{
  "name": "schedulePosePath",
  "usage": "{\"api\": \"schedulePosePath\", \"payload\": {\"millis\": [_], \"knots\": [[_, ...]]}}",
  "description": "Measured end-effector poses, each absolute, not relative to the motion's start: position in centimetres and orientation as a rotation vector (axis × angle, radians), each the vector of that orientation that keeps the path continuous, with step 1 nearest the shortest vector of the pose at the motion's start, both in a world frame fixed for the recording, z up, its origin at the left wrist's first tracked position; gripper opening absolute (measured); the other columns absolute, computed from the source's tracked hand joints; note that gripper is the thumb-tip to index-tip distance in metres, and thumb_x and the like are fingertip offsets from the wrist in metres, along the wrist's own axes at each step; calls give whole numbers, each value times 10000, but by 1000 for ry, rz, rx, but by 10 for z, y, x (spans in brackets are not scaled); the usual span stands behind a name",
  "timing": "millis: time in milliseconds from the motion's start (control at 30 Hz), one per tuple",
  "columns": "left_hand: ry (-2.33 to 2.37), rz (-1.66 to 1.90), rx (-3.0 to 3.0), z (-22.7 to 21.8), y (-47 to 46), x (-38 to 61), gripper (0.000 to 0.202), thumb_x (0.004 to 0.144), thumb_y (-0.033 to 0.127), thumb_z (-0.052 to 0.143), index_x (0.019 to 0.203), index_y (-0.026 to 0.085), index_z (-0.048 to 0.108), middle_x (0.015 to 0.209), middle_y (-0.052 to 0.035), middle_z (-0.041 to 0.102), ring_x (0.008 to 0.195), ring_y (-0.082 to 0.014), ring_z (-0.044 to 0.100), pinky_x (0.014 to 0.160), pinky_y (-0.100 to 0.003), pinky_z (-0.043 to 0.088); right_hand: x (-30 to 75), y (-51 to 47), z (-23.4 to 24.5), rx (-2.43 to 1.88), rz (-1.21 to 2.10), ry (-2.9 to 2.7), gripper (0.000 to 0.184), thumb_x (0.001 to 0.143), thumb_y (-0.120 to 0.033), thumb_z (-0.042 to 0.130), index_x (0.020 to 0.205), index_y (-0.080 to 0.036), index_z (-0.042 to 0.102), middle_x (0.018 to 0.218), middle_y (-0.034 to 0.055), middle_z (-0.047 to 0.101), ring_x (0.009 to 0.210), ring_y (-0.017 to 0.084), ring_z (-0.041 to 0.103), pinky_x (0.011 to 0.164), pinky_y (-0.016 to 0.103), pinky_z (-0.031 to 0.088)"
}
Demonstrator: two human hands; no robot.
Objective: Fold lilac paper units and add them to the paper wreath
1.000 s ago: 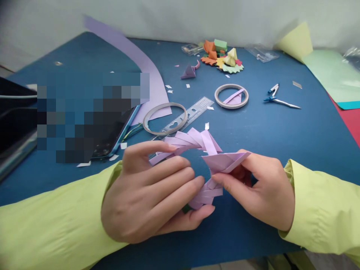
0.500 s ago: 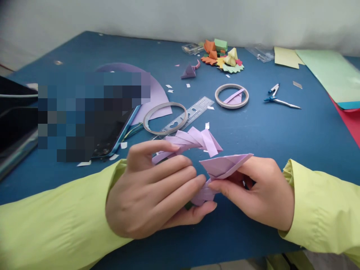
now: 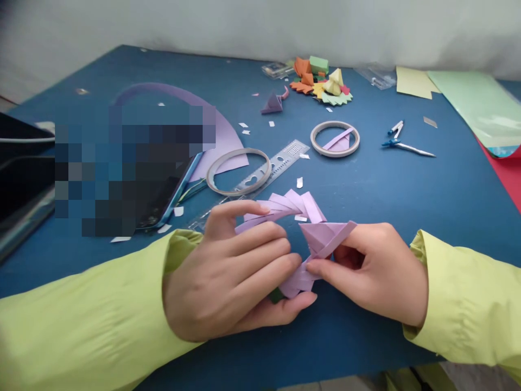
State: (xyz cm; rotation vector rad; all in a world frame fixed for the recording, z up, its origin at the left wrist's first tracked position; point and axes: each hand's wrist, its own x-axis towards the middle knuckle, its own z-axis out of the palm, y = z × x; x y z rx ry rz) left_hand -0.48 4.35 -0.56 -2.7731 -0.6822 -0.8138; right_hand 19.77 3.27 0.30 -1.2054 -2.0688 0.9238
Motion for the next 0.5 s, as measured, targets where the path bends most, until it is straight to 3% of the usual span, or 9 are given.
{"api": "schedulePosePath", "payload": {"millis": [167,300,500], "knots": [[-676,-839,-2761,-10,48,-7,327,919,350,514,657,164,580,578,26,552,654,-159,531,945,-447,380,200,37,5,-1253,1165,-1960,289,797,-341,700,660,-178,506,535,-72,377,476,57,325,415,194,278],[-611,-952,-2738,-16,54,-8,386,958,371,451,630,180,522,571,29,527,649,-158,494,952,-462,373,200,39,14,-1252,1436,-1680,242,848,-411,628,759,-196,563,600,-42,447,505,81,388,428,203,316],[-641,-704,-2941,-10,53,-8,341,965,348,477,712,153,596,697,-20,630,774,-206,576,992,-497,372,206,48,20,-1326,1369,-1909,240,812,-341,655,669,-179,548,538,-51,408,472,69,348,415,212,272]]}}
